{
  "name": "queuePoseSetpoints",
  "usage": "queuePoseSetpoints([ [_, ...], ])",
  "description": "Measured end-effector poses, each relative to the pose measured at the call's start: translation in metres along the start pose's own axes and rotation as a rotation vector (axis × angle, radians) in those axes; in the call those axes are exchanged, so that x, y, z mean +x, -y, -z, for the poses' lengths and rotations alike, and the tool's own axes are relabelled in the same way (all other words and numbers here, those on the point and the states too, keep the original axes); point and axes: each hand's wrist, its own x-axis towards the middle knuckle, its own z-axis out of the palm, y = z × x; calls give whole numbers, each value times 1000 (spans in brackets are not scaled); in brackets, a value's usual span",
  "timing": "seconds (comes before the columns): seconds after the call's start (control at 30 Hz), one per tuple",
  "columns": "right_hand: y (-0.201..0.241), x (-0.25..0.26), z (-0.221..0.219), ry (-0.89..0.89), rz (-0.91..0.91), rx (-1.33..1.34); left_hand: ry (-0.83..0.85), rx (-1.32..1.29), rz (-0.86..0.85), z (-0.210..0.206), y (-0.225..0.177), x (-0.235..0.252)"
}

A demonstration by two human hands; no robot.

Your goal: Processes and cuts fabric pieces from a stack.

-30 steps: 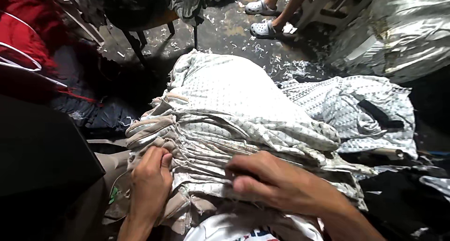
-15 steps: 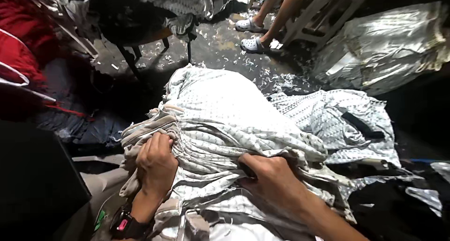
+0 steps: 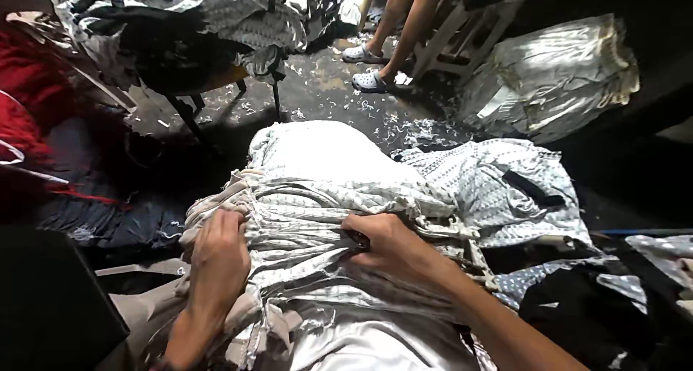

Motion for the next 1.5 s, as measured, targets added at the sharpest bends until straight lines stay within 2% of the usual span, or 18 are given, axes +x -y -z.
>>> queuePoseSetpoints([
  [0.07, -5, -4, 4, 0, 15, 154, -31, -79, -111, 22, -20, -20],
  [0.13, -4, -3, 9, -15, -51, 255, -60, -209, -222, 31, -51, -40],
  [0.2, -2, 3, 10, 0, -118, 234, 18, -267, -341, 21, -75, -50],
  [0.3, 1, 10, 6, 48, -130, 117, 143, -272, -472, -4, -80, -45],
  [0.43, 0, 1, 5, 6, -96, 176, 86, -457, -330, 13, -67, -44],
  [0.53, 16, -5, 11, -1, -127, 225, 34, -341, -293, 39, -56, -58],
  [0.6, 44, -13, 13, -37, -87, 56, 60, -271, -280, 58, -61, -72],
  [0.67, 69, -20, 8, -96, 52, -143, 67, -251, -238, 68, -70, -82],
  [0.73, 85, -26, 3, -78, 148, -248, 56, -255, -201, 73, -75, -87],
  [0.9, 86, -29, -16, -49, 201, -391, 26, -318, -220, 71, -77, -87],
  [1.03, 76, -28, -33, -52, 188, -263, 66, -389, -225, 73, -80, -86],
  [1.1, 76, -28, -34, -66, 150, -199, 75, -443, -135, 80, -71, -87],
  [1.17, 78, -29, -34, -91, 82, -183, 29, -507, 0, 92, -44, -91],
  [1.23, 76, -30, -33, -120, 32, -169, -164, -444, 165, 103, -7, -94],
  [1.27, 74, -29, -32, -131, 19, -151, -235, -323, 263, 108, 6, -94],
  [1.33, 74, -26, -31, -133, 9, -102, -82, -116, 408, 119, 15, -94],
  [1.4, 79, -20, -33, -113, 6, -38, 83, -93, 337, 117, -4, -90],
  [1.5, 82, -10, -37, -83, -16, 50, 129, -202, 104, 86, -49, -83],
])
